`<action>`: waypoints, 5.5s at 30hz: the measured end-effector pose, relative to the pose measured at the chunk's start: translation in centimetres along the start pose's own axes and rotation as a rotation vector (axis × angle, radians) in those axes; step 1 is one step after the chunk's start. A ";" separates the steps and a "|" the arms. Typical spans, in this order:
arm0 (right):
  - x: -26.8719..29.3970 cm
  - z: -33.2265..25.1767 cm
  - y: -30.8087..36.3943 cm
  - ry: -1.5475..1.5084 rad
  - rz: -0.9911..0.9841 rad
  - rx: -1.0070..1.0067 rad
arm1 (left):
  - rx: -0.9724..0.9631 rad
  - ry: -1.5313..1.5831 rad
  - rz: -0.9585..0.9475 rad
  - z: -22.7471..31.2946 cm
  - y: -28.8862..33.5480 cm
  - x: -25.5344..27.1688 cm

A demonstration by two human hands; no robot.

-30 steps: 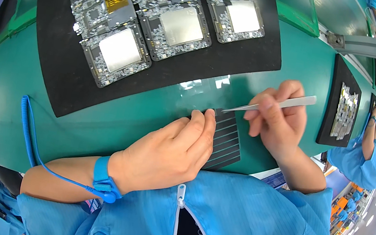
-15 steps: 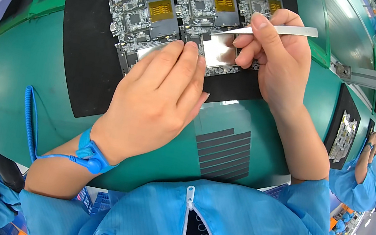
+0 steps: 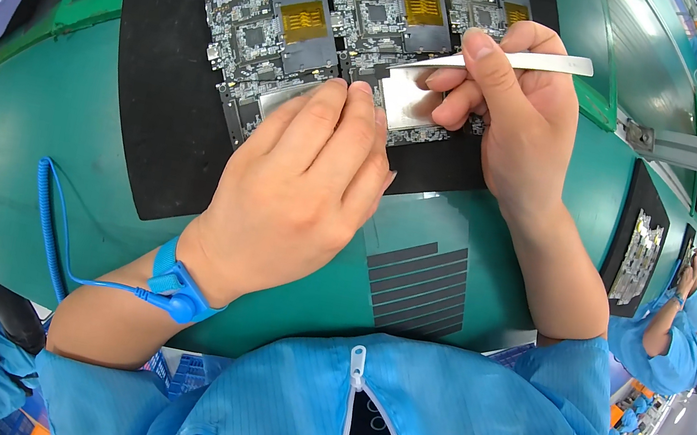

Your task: The person uses tweezers to pick small rectangular components from a sheet and places them onto circuit boards. They repeat this process for multiple boards, moving the sheet and boards as needed to access different positions.

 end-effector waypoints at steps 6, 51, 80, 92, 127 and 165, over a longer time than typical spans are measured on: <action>-0.1 0.0 0.1 0.015 0.005 0.016 | 0.060 0.133 -0.007 -0.7 -0.2 0.0; 5.0 1.4 13.3 0.067 0.090 -0.173 | -0.353 0.200 -0.337 8.6 2.6 0.7; -6.7 0.5 0.6 -0.111 -0.093 -0.104 | -0.060 0.048 0.092 -4.3 5.3 4.1; -7.0 0.7 0.6 -0.046 -0.103 -0.059 | -0.092 0.032 0.138 -4.5 5.5 3.4; -8.1 0.4 3.2 0.387 -0.179 0.544 | -0.009 0.034 0.054 -3.2 5.2 3.7; -0.3 -1.4 4.2 0.016 0.129 0.424 | -0.047 0.174 -0.110 -2.2 1.3 1.6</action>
Point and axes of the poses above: each hand's wrist, its own y-axis away from the middle knuckle, its own x-axis out of the back of the hand, z = x × y, the point moved 5 cm from there along -y, towards the middle knuckle, and after that the axes turned 4 degrees about -x, right-handed, at the moved point
